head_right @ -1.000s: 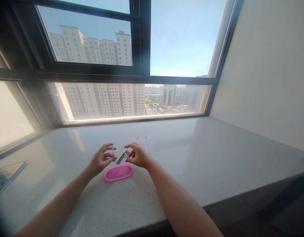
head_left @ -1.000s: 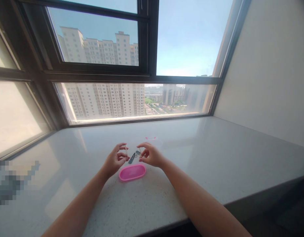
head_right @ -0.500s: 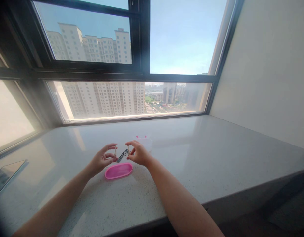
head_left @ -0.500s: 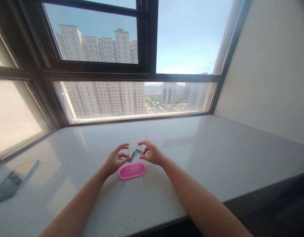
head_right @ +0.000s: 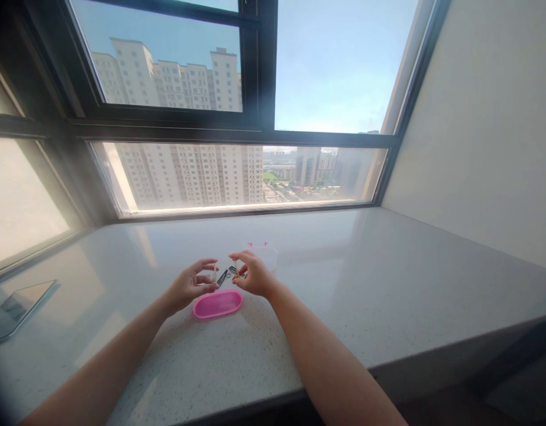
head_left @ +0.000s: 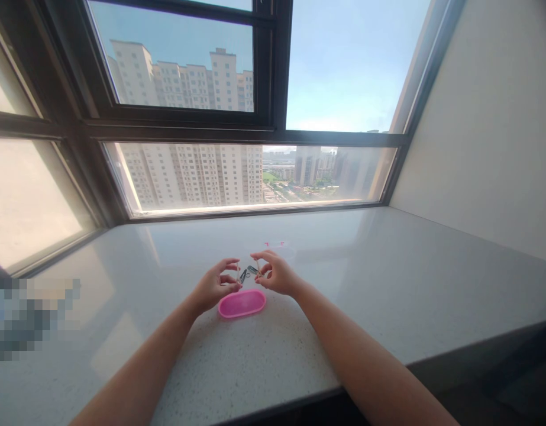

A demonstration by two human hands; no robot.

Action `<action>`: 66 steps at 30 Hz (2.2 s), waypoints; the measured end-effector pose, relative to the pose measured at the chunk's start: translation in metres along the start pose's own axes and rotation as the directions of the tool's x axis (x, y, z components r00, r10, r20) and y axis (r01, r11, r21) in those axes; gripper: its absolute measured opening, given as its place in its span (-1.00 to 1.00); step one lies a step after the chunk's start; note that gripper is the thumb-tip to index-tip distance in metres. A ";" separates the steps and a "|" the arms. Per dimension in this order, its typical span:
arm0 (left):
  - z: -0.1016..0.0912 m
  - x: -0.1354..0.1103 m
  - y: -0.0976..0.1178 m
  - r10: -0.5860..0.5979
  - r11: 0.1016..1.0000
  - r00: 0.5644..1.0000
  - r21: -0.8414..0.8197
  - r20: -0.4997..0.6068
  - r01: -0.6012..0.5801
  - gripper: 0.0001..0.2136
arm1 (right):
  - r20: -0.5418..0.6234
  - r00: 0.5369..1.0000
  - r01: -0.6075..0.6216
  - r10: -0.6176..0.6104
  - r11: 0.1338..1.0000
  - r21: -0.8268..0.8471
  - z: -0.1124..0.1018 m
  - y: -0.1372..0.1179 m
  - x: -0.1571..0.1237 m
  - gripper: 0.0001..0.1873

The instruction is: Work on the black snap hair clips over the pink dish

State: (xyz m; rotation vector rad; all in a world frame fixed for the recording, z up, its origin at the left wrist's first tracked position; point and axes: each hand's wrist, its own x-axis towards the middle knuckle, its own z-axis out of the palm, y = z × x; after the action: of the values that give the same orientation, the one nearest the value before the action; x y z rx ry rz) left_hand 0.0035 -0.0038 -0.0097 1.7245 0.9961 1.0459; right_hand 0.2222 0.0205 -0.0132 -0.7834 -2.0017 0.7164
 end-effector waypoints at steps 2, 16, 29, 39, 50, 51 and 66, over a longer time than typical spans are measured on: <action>0.001 -0.001 0.001 0.009 1.000 1.000 -0.007 0.004 -0.009 -0.47 | -0.003 1.000 0.009 -0.009 1.000 -0.007 0.000 0.000 0.000 -0.37; 0.000 0.002 0.001 0.063 0.996 0.997 -0.064 -0.034 -0.065 -0.47 | -0.017 1.000 0.023 -0.022 0.999 0.023 0.003 0.002 0.002 -0.37; 0.001 0.001 0.008 0.040 0.983 0.998 -0.174 -0.056 -0.049 -0.49 | -0.027 1.000 0.008 -0.005 0.995 0.099 0.006 0.006 0.004 -0.43; 0.002 0.000 0.004 0.014 0.990 1.000 -0.138 0.012 -0.013 -0.46 | 0.004 1.000 0.017 -0.018 0.992 0.124 0.008 0.002 0.003 -0.44; 0.004 -0.001 0.005 0.031 0.991 1.000 -0.134 0.006 -0.030 -0.48 | -0.033 0.998 0.064 -0.060 0.988 0.138 0.011 0.002 0.003 -0.43; 0.004 -0.001 0.005 0.032 0.990 0.999 -0.137 0.005 -0.031 -0.48 | -0.034 0.998 0.063 -0.059 0.987 0.150 0.012 0.003 0.003 -0.43; 0.003 -0.002 0.012 0.015 0.992 1.000 -0.127 -0.004 -0.016 -0.48 | -0.001 0.999 0.042 -0.043 0.960 0.276 0.014 -0.002 0.004 -0.50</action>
State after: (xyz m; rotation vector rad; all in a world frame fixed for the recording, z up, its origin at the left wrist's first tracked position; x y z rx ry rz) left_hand 0.0082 -0.0100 -0.0001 1.6298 0.9002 1.0985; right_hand 0.2078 0.0192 -0.0164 -0.5715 -1.8650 0.9485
